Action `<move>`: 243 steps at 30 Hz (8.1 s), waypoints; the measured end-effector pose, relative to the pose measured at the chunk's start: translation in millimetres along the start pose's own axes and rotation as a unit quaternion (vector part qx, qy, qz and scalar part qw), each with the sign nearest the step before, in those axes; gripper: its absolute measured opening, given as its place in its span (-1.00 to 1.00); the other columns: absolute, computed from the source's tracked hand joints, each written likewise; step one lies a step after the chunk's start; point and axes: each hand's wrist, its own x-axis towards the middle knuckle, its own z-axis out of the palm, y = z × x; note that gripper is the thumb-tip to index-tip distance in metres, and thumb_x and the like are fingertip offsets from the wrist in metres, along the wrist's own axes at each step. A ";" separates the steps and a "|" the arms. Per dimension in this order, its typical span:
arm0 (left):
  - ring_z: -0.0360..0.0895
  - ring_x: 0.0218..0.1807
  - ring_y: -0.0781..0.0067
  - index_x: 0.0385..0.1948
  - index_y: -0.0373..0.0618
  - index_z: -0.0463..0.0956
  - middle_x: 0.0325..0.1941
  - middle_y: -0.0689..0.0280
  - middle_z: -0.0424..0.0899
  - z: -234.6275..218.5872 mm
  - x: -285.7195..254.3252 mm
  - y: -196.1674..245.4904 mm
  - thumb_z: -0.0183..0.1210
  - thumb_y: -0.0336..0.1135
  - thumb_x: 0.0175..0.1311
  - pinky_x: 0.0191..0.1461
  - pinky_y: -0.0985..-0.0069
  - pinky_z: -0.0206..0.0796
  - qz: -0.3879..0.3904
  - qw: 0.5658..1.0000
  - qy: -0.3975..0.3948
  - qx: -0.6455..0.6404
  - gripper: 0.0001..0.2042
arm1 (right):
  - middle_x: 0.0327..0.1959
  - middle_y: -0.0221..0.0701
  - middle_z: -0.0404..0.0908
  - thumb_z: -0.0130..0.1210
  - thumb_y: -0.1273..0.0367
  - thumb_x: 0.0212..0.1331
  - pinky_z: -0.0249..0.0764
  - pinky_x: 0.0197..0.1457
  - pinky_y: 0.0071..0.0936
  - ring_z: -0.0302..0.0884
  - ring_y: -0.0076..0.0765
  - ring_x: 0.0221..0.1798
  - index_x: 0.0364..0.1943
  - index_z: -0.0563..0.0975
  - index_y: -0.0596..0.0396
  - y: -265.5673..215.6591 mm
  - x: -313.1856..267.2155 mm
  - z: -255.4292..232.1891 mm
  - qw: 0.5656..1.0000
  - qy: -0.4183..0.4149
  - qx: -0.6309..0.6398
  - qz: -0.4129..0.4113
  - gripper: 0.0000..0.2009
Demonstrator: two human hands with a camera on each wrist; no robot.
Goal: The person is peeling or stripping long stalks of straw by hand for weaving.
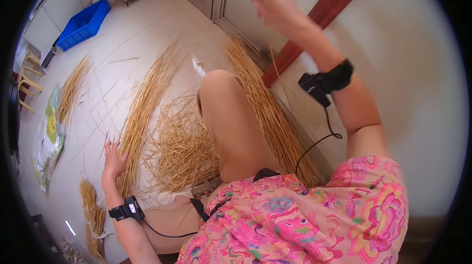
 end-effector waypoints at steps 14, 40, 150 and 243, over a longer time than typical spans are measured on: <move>0.12 0.32 -0.15 0.09 -0.23 0.32 0.33 -0.13 0.04 26.1 -0.9 -17.2 0.18 -0.36 0.09 0.35 0.29 0.04 -0.018 0.998 -0.056 0.000 -0.52 | -0.39 0.03 0.57 0.01 0.45 0.05 0.48 -0.20 -0.16 0.55 0.13 -0.29 -0.46 0.55 0.29 308.4 -266.9 198.9 0.929 -0.191 -0.213 0.237 -0.85; 0.49 0.02 0.02 -0.12 -0.15 0.55 -0.06 0.01 0.58 149.8 -10.0 -96.5 0.08 -0.30 0.12 0.09 0.27 0.32 -0.137 0.976 -0.168 -0.027 -0.71 | -0.47 -0.21 0.59 0.05 0.36 0.17 0.47 -0.29 -0.39 0.56 -0.24 -0.41 -0.26 0.54 0.19 -174.4 -17.1 217.5 0.907 -0.329 0.185 -0.186 -0.82; 0.47 -0.15 0.56 -0.04 -0.20 0.39 -0.26 0.27 0.59 -19.2 -6.6 60.0 -0.01 -0.27 0.36 -0.12 0.66 0.24 -0.052 0.737 0.089 -0.668 -0.75 | -0.38 -0.39 0.54 -0.07 0.42 0.30 0.43 -0.40 -0.66 0.56 -0.55 -0.36 -0.22 0.41 0.25 -185.4 -18.0 298.3 0.813 -0.295 0.501 0.025 -0.86; 0.46 -0.47 0.72 -0.48 -0.31 0.52 -0.51 0.40 0.54 -21.3 -7.1 77.1 0.21 -0.49 0.11 -0.38 0.71 0.34 0.010 0.807 0.201 -0.555 -0.92 | -0.56 -0.31 0.57 0.14 0.42 0.13 0.46 -0.42 -0.54 0.53 -0.50 -0.51 -0.41 0.48 0.29 -197.7 -36.6 298.4 0.869 -0.268 0.411 -0.067 -0.83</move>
